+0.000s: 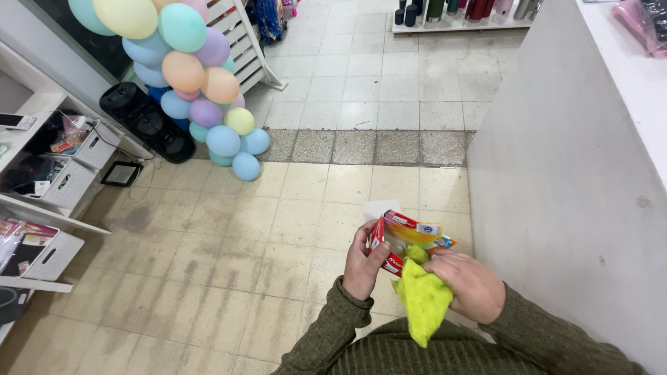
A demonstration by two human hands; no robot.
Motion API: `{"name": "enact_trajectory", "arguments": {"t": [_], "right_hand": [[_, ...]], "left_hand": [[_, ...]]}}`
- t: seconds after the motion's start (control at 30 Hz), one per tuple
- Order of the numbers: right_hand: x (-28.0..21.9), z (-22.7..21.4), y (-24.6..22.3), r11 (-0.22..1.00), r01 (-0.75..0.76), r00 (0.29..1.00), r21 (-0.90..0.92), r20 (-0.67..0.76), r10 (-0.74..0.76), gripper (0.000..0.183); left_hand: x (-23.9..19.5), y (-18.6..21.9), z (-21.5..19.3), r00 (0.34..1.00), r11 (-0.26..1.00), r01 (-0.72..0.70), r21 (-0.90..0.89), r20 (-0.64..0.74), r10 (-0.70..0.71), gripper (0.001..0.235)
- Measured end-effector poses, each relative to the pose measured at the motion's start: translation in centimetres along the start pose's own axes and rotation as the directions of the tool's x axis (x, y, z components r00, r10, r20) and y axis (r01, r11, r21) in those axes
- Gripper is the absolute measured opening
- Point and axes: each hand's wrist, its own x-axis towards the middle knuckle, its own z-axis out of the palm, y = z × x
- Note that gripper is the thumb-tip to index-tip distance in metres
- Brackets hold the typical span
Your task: Wiping individual square stamps with a yellow cloth and organizing them into a small red and white box.
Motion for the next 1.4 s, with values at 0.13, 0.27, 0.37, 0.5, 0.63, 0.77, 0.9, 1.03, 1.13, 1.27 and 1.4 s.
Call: {"name": "enact_trajectory", "arguments": {"t": [0.13, 0.27, 0.37, 0.5, 0.63, 0.77, 0.9, 1.03, 1.13, 1.27, 1.4], "right_hand": [[-1.5, 1.3, 1.7, 0.995, -0.047, 0.998, -0.085, -0.034, 0.044, 0.042], [-1.2, -1.1, 1.3, 0.864, -0.253, 0.887, 0.435, -0.252, 0.387, 0.043], [-1.1, -1.4, 1.6, 0.726, -0.360, 0.803, 0.586, -0.202, 0.561, 0.054], [-2.2, 0.9, 1.8, 0.403, -0.467, 0.768, 0.787, 0.135, 0.626, 0.028], [-2.5, -0.5, 0.5, 0.383, -0.544, 0.682, 0.747, 0.128, 0.720, 0.041], [-4.1, -1.4, 1.6, 0.139, -0.466, 0.484, 0.874, 0.120, 0.867, 0.047], [-6.9, -2.9, 2.9, -0.214, -0.032, 0.445, 0.976, 0.206, 0.872, 0.046], [-7.1, -7.8, 0.7, -0.203, -0.026, 0.211, 0.979, 0.204, 0.956, 0.054], [-9.2, -11.3, 1.2, -0.161, 0.017, 0.170, 0.987, 0.156, 0.973, 0.063], [-13.2, -14.7, 2.1, 0.129, -0.007, 0.009, 0.992, -0.129, 0.992, 0.052], [-20.1, -15.6, 1.8, 0.520, -0.838, 0.337, 0.163, -0.595, 0.729, 0.055]], "left_hand": [[-0.1, -0.3, -0.2, 0.998, 1.000, 0.007, -0.007, -0.062, -0.008, 0.092], [-0.4, -0.4, -0.2, 0.988, 0.994, -0.075, -0.077, -0.139, 0.064, 0.087], [-0.6, 0.3, 0.5, 0.968, 0.982, -0.188, -0.030, -0.172, 0.180, 0.094], [-1.1, 0.7, 2.5, 0.949, 0.953, -0.291, 0.082, -0.104, 0.299, 0.107], [-1.3, 1.4, 4.6, 0.957, 0.956, -0.288, 0.050, -0.009, 0.289, 0.111], [-1.1, 1.6, 7.2, 0.925, 0.928, -0.373, 0.009, 0.086, 0.371, 0.095], [0.0, 2.1, 10.3, 0.901, 0.920, -0.388, -0.048, 0.189, 0.390, 0.096], [1.0, 0.8, 14.0, 0.867, 0.929, -0.354, -0.106, 0.334, 0.369, 0.096], [1.9, 0.3, 18.0, 0.827, 0.921, -0.388, -0.011, 0.436, 0.354, 0.096], [3.1, -0.6, 23.7, 0.756, 0.946, -0.323, 0.038, 0.611, 0.233, 0.092], [2.8, -1.9, 29.5, 0.703, 0.973, -0.230, 0.033, 0.697, 0.142, 0.088]]}}
